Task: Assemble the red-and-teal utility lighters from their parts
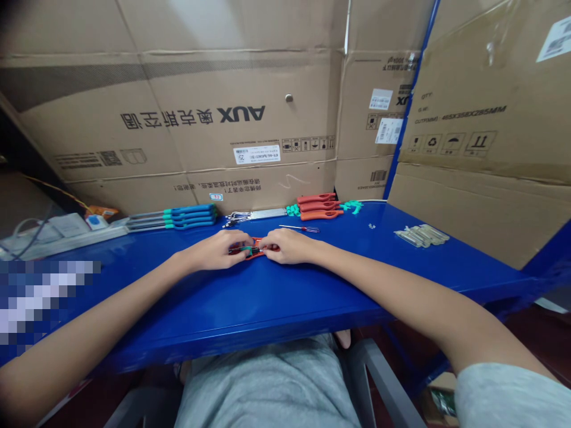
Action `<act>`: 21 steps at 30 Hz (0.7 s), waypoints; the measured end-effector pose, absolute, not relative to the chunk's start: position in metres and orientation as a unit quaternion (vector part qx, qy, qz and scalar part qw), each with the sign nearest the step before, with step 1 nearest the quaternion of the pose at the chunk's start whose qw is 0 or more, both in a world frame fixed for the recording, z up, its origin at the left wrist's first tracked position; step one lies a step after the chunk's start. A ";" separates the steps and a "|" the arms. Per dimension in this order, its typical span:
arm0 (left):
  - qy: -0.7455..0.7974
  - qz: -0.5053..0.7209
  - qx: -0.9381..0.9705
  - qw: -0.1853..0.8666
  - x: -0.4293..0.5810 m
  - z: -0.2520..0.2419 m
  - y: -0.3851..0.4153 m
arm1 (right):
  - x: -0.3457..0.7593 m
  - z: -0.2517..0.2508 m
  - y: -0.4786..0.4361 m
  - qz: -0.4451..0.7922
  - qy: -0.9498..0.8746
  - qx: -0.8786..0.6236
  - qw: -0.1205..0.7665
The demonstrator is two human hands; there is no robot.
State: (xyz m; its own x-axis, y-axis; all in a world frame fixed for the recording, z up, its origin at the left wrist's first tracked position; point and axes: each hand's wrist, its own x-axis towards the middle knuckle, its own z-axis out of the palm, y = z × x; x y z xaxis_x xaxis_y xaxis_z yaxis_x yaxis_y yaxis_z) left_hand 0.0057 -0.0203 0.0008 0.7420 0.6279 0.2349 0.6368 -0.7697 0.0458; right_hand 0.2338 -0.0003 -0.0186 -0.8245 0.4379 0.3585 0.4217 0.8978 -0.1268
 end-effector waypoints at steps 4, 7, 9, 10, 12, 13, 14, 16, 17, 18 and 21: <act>-0.336 -0.119 -0.934 0.023 0.006 0.000 -0.020 | 0.234 -0.016 -0.003 0.021 -0.957 -0.224 0.182; -0.334 -0.116 -0.935 0.022 0.005 0.001 -0.020 | 0.234 -0.016 -0.003 0.022 -0.957 -0.221 0.187; -0.336 -0.116 -0.935 0.018 0.005 0.001 -0.020 | 0.234 -0.017 -0.003 0.020 -0.957 -0.220 0.189; -0.337 -0.117 -0.934 0.014 0.005 0.001 -0.020 | 0.234 -0.017 -0.003 0.018 -0.957 -0.221 0.189; -0.341 -0.121 -0.932 0.005 0.005 0.000 -0.020 | 0.234 -0.017 -0.002 0.020 -0.956 -0.223 0.189; -0.342 -0.123 -0.932 0.000 0.005 0.000 -0.020 | 0.234 -0.017 -0.002 0.023 -0.956 -0.224 0.189; -0.342 -0.126 -0.931 -0.005 0.005 0.000 -0.020 | 0.234 -0.017 -0.002 0.027 -0.955 -0.224 0.191; -0.340 -0.130 -0.931 -0.013 0.005 0.000 -0.020 | 0.235 -0.017 -0.002 0.035 -0.954 -0.225 0.193; -0.338 -0.131 -0.932 -0.017 0.005 0.001 -0.020 | 0.235 -0.017 -0.002 0.038 -0.954 -0.225 0.194; -0.336 -0.132 -0.932 -0.021 0.005 0.001 -0.020 | 0.235 -0.017 -0.002 0.040 -0.954 -0.224 0.194; -0.331 -0.134 -0.934 -0.027 0.005 0.001 -0.020 | 0.236 -0.017 -0.002 0.041 -0.955 -0.219 0.194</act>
